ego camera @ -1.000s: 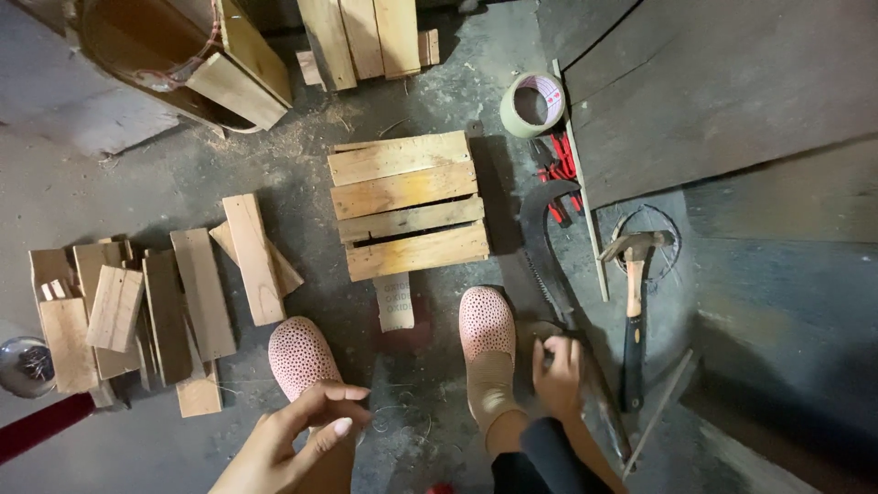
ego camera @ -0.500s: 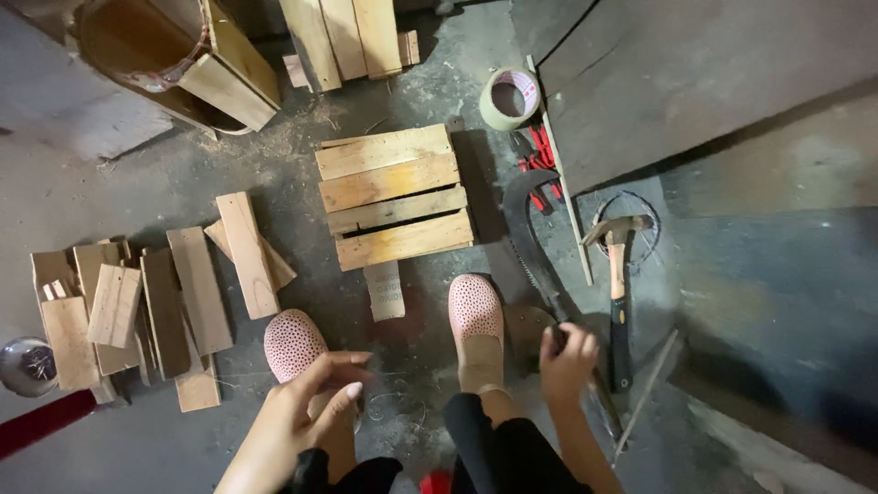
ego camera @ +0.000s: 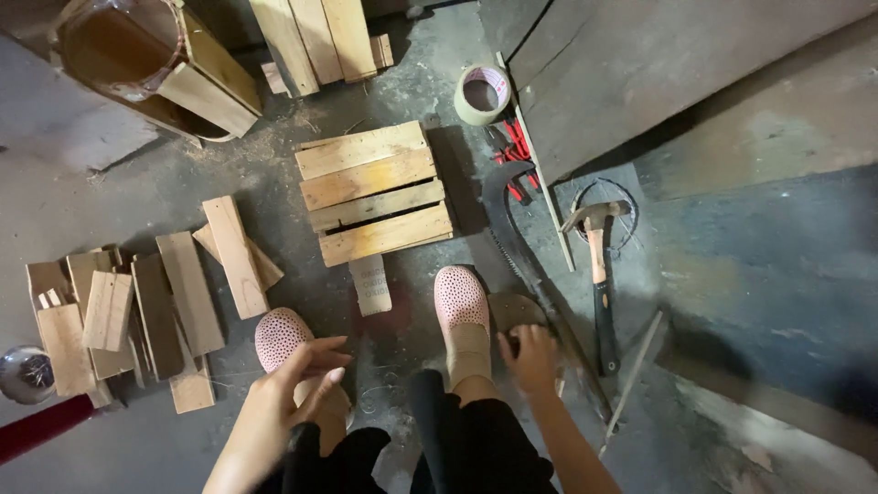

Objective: Shaving and shaping a thin wooden strip using a large curved blade and sandpaper.

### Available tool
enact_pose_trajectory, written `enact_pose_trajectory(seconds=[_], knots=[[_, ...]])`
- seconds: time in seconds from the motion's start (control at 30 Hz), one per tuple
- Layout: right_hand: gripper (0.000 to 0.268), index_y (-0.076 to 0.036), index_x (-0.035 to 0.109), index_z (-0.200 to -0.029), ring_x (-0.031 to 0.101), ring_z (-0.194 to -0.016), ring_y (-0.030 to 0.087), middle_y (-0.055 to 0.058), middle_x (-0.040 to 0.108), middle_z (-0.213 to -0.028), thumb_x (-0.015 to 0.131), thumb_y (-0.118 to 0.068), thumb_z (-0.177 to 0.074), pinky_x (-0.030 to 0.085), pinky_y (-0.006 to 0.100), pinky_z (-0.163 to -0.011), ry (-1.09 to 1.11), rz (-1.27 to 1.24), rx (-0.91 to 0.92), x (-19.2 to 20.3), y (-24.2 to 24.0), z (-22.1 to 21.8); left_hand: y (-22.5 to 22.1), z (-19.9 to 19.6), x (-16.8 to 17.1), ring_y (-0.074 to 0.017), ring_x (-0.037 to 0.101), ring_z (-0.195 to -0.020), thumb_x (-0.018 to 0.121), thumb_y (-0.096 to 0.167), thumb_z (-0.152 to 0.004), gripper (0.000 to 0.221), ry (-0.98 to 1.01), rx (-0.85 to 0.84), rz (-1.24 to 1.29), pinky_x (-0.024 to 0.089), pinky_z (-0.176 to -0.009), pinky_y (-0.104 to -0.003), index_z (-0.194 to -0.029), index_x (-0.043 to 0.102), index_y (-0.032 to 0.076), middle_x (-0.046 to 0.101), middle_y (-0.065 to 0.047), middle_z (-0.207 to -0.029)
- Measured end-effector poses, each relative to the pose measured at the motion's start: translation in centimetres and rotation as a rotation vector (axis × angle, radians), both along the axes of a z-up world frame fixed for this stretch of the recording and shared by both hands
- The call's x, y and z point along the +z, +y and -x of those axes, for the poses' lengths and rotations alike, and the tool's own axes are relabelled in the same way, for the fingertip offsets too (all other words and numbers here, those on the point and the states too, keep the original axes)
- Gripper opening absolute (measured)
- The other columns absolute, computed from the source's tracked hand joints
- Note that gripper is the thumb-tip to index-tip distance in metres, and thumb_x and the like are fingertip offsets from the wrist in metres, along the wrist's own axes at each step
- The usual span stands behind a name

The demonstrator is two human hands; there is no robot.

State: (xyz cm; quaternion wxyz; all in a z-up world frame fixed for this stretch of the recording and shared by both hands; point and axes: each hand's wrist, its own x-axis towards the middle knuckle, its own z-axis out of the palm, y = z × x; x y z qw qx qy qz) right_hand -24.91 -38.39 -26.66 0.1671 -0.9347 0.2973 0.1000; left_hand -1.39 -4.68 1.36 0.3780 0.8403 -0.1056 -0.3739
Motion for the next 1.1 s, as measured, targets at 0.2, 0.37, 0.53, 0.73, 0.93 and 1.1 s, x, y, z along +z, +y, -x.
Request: enact_pose_trajectory(seconds=[0.2,0.37,0.53,0.73,0.93,1.1], knots=[[0.051,-0.012,0.066,-0.097,0.057,-0.100,0.031,0.010,0.065,-0.098,0.049,-0.060,-0.099,0.042,0.046,-0.089,-0.030,0.060,0.057,-0.3,1.4,0.4,-0.8,0.2,2.0,-0.0082,0.084,-0.105,0.067,0.027,-0.092,0.037,0.030,0.043,-0.064,0.061,-0.092,-0.027,-0.128,0.069,0.026,0.087,0.006,-0.113],[0.045,-0.015,0.069,-0.087,0.064,-0.093,0.026,0.003,0.067,-0.088,0.051,-0.054,-0.100,0.045,0.049,-0.093,-0.240,0.057,-0.075,-0.7,0.5,0.4,-0.5,0.3,1.8,-0.0073,0.082,-0.108,0.067,0.026,-0.092,0.039,0.073,0.075,-0.144,0.059,-0.085,-0.027,-0.132,0.067,0.028,0.086,0.009,-0.116],[0.029,-0.012,0.068,-0.111,0.064,-0.096,0.031,0.010,0.067,-0.102,0.061,-0.038,-0.101,0.050,0.047,-0.086,-0.408,0.247,-0.206,1.1,-2.7,0.1,0.8,0.7,-1.1,-0.0094,0.084,-0.106,0.066,0.028,-0.092,0.038,-0.002,-0.004,-0.023,0.060,-0.097,-0.025,-0.130,0.066,0.024,0.087,0.006,-0.113],[0.038,-0.013,0.072,-0.107,0.065,-0.087,0.036,0.010,0.066,-0.093,0.071,-0.048,-0.093,0.049,0.051,-0.077,-0.406,0.292,-0.162,-2.2,-7.2,0.6,1.5,0.6,-2.8,-0.0139,0.081,-0.108,0.068,0.027,-0.093,0.037,0.023,0.087,-0.081,0.061,-0.096,-0.028,-0.130,0.068,0.025,0.084,0.004,-0.114],[0.050,-0.005,0.070,-0.112,0.064,-0.092,0.041,0.017,0.067,-0.099,0.064,-0.052,-0.096,0.047,0.054,-0.086,-0.233,0.124,-0.126,-4.1,-9.0,0.9,2.6,0.9,-5.9,-0.0191,0.080,-0.102,0.065,0.029,-0.094,0.035,0.022,0.163,-0.089,0.062,-0.086,-0.032,-0.128,0.067,0.022,0.080,-0.004,-0.115],[0.050,0.002,0.059,-0.125,0.059,-0.106,0.045,0.025,0.059,-0.114,0.065,-0.041,-0.100,0.050,0.052,-0.091,-0.294,-0.028,-0.179,-2.1,-8.3,0.8,1.9,0.3,-5.1,-0.0187,0.078,-0.104,0.063,0.031,-0.095,0.036,0.032,0.154,-0.090,0.062,-0.090,-0.033,-0.129,0.066,0.020,0.080,-0.003,-0.114]])
